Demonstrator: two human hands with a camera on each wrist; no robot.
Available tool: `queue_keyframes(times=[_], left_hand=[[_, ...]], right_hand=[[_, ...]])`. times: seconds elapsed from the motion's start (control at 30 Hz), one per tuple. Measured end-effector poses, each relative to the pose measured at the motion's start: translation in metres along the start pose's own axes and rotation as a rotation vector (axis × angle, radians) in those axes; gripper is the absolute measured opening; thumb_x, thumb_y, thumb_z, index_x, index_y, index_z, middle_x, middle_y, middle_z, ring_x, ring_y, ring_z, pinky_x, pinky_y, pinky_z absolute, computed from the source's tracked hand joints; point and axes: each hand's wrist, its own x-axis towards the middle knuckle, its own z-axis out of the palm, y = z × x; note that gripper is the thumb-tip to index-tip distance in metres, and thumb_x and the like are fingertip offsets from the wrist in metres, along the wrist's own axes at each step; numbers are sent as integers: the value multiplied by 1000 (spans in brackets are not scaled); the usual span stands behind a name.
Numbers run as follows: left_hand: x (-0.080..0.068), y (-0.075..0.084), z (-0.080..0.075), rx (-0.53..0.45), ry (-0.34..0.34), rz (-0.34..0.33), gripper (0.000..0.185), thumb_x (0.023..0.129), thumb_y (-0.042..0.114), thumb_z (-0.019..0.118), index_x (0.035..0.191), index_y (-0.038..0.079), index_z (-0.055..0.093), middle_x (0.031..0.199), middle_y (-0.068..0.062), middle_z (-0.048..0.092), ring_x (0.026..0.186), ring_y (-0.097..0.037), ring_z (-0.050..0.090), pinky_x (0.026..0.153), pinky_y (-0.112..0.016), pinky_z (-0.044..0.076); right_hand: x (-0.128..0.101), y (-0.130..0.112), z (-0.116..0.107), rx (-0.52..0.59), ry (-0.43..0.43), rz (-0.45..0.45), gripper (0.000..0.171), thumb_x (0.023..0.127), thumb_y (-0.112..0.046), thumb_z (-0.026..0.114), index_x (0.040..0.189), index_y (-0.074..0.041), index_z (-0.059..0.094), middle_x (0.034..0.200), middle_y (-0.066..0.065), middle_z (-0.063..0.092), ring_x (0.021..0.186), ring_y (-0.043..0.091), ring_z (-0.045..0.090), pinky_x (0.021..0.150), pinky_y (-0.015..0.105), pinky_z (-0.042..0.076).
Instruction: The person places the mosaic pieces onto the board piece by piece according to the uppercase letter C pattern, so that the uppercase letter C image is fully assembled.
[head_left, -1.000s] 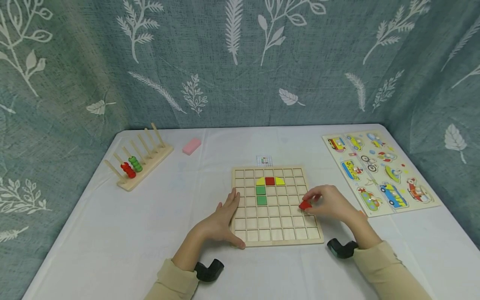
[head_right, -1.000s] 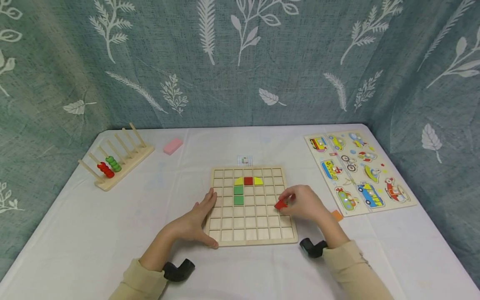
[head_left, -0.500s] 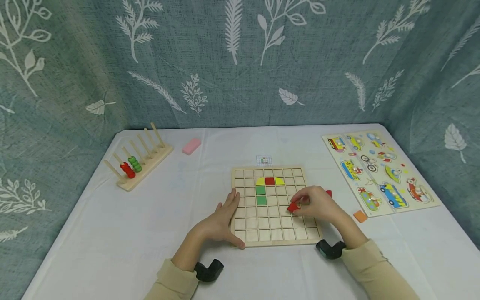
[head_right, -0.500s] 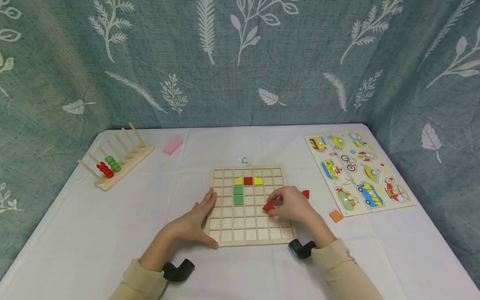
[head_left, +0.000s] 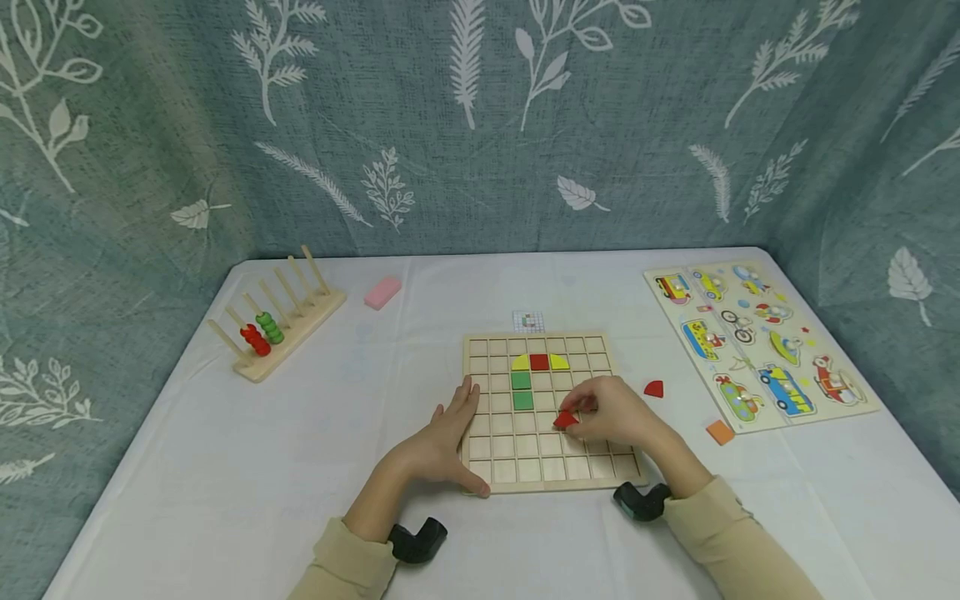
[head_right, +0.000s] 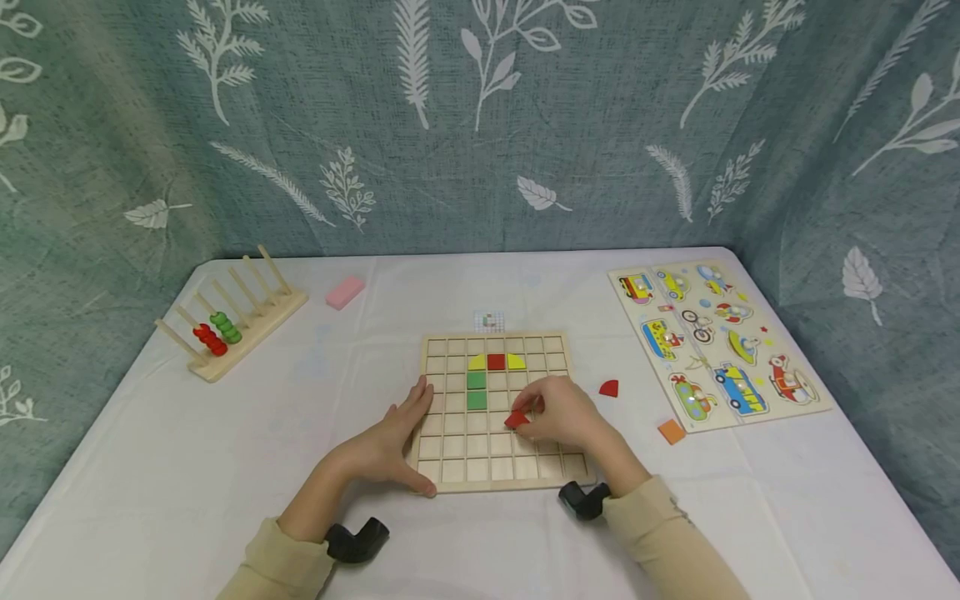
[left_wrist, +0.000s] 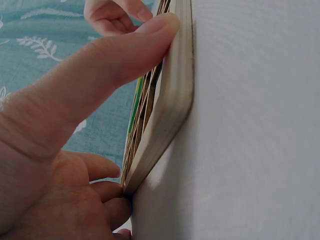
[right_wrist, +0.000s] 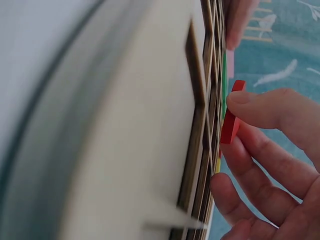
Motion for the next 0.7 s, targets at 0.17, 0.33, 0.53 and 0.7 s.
queue_keyframes(times=[0.17,0.33,0.53,0.7], left_hand=[[0,1,0,0,-3,-4,131,51,28,90,145,-1,4,151,-13,-10,138,-23,-6,110,-45,1],[0,2,-1,2,-2,-7,131,51,27,90,145,-1,4,151,-13,-9,138,-24,-6,110,-45,2],[0,1,-1,8,-5,-6,131,51,28,90,145,-2,4,151,-14,-9,138,-23,-6,110,-45,2],[0,1,-1,11,-6,-8,131,51,28,90,145,-2,4,151,-13,-9,138,-24,-6,110,-45,3]], right_hand=[[3,-4,4,-18,-7,-7,19,67,-11,78,83,-12,70,76,-7,62,71,12,51,65,27,45],[6,-8,7,-24,-19,-44,18,67,-11,78,83,-11,70,74,-6,60,69,12,50,62,26,44],[9,-13,12,-26,-19,-42,17,67,-12,78,82,-12,70,73,-7,60,67,11,50,60,25,44],[11,-18,14,-34,-28,-19,17,67,-12,78,82,-13,70,73,-7,60,64,11,49,57,25,42]])
